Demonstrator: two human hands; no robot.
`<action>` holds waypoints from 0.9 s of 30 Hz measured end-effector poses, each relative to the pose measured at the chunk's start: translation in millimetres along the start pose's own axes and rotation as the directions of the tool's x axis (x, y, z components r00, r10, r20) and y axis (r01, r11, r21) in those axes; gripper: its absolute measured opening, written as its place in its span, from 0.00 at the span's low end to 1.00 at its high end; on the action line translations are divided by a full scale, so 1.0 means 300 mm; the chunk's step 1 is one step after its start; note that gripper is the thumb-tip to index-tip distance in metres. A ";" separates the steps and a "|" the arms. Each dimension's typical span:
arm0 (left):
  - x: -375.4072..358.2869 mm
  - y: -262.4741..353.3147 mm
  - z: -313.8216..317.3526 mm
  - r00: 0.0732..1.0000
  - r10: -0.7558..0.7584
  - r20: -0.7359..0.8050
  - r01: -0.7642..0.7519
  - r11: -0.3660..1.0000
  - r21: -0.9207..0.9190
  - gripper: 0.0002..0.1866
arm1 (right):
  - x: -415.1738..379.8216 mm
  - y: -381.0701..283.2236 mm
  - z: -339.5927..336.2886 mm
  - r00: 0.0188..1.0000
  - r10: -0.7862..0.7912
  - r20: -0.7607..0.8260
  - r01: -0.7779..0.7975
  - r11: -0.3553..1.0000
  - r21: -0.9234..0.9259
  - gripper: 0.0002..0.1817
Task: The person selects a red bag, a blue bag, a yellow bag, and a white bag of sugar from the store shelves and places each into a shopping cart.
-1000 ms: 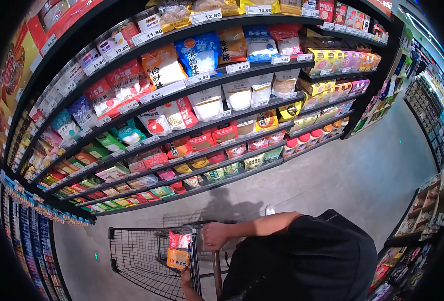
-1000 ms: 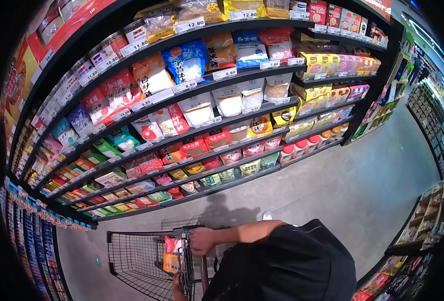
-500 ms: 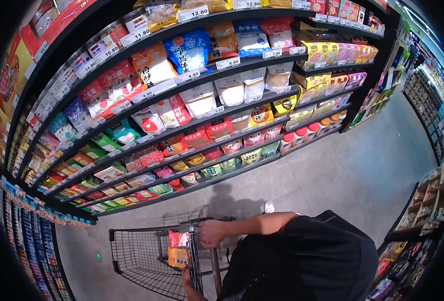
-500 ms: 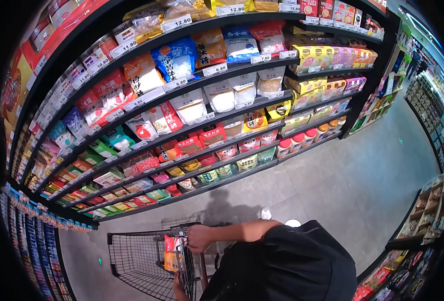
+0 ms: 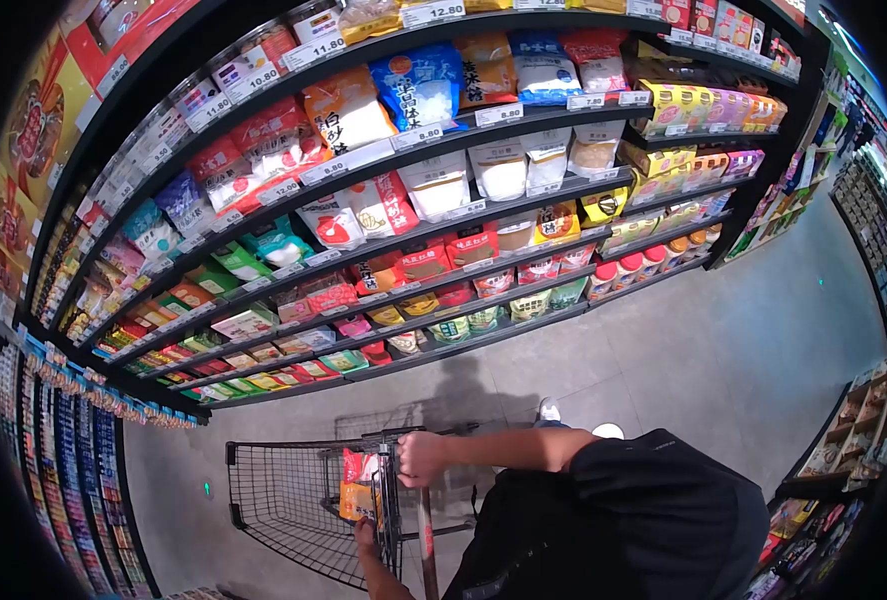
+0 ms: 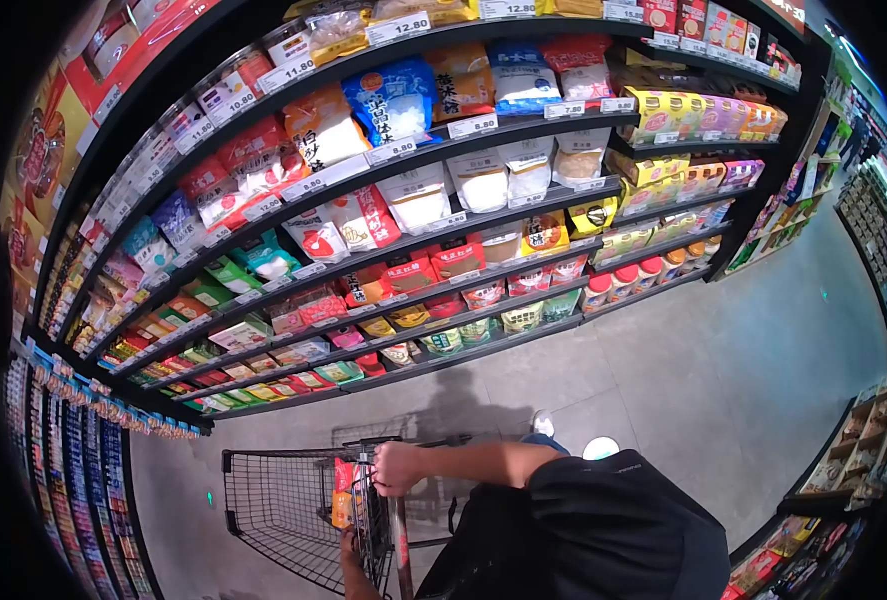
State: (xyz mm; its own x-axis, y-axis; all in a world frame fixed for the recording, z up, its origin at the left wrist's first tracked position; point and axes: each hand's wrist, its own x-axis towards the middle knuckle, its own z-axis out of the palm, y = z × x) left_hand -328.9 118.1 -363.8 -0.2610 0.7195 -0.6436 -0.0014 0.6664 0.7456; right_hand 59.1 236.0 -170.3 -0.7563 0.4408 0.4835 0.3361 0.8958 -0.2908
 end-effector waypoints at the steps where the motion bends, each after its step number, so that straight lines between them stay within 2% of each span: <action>1: 0.003 -0.002 -0.002 1.000 0.021 -0.022 -0.020 0.999 0.027 0.10 | 0.006 -0.002 0.001 1.000 -0.005 0.004 0.005 1.000 0.004 0.18; 3: 0.012 0.013 -0.035 0.998 0.044 -0.046 -0.042 0.998 0.056 0.09 | 0.022 0.001 0.013 0.999 -0.028 -0.033 0.027 0.999 -0.040 0.20; 5: 0.008 0.045 -0.073 0.989 0.083 0.124 -0.085 0.996 0.014 0.07 | 0.035 0.007 0.018 0.997 -0.058 -0.059 0.057 0.998 -0.015 0.19; 6: 0.004 0.065 -0.066 0.989 0.083 0.123 -0.086 0.996 0.014 0.07 | 0.038 0.009 0.028 0.993 -0.083 -0.087 0.084 0.996 0.011 0.18; 8: 0.010 0.109 -0.057 0.998 0.061 -0.033 -0.056 0.989 0.134 0.07 | 0.052 0.003 0.043 0.992 -0.068 -0.110 0.076 0.995 0.070 0.17; 9: 0.010 0.129 -0.062 0.998 0.063 -0.033 -0.058 0.989 0.138 0.07 | 0.057 0.010 0.041 0.990 -0.051 -0.131 0.068 0.989 0.129 0.16; 11: 0.008 0.179 -0.064 0.982 0.176 -0.071 -0.153 0.956 0.251 0.07 | 0.053 0.017 0.024 0.989 -0.078 -0.123 0.097 0.982 0.159 0.14; 13: 0.000 0.237 -0.057 0.981 0.193 -0.020 -0.185 0.961 0.204 0.10 | 0.048 0.010 0.028 0.987 -0.064 -0.148 0.089 0.981 0.170 0.14; 15: -0.030 0.297 -0.017 0.947 0.307 -0.093 -0.269 0.918 0.292 0.13 | 0.042 0.016 0.098 0.987 -0.070 -0.148 0.095 0.980 0.175 0.16; 16: -0.048 0.338 0.002 0.939 0.337 -0.063 -0.297 0.891 0.344 0.14 | 0.039 0.018 0.129 0.993 -0.074 -0.093 0.086 0.988 0.131 0.16; 18: -0.116 0.426 0.081 0.934 0.347 -0.081 -0.303 0.894 0.331 0.15 | 0.045 0.031 0.122 0.997 -0.072 0.032 0.068 0.993 0.097 0.18; 19: -0.137 0.449 0.117 0.930 0.356 -0.094 -0.310 0.895 0.320 0.15 | 0.049 0.030 0.099 0.997 -0.075 0.032 0.071 0.992 0.101 0.18; 20: -0.141 0.443 0.142 0.930 0.354 -0.097 -0.307 0.896 0.321 0.15 | 0.050 0.028 0.083 0.994 -0.076 0.077 0.065 0.989 0.133 0.18; 22: -0.130 0.409 0.181 0.908 0.395 -0.140 -0.376 0.915 0.145 0.16 | 0.052 0.042 0.048 0.983 -0.104 0.153 0.080 0.984 0.160 0.21; 27: -0.079 0.361 0.198 0.890 0.409 -0.202 -0.367 0.905 0.216 0.16 | 0.043 0.071 0.055 0.967 -0.135 0.217 0.081 0.967 0.243 0.24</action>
State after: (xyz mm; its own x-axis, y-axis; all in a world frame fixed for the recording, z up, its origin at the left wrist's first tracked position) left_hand -265.5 184.8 -278.2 -0.4282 0.8733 -0.2324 0.3033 0.3811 0.8733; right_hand 47.2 259.7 -183.8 -0.8983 0.2926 0.3278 0.1277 0.8876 -0.4425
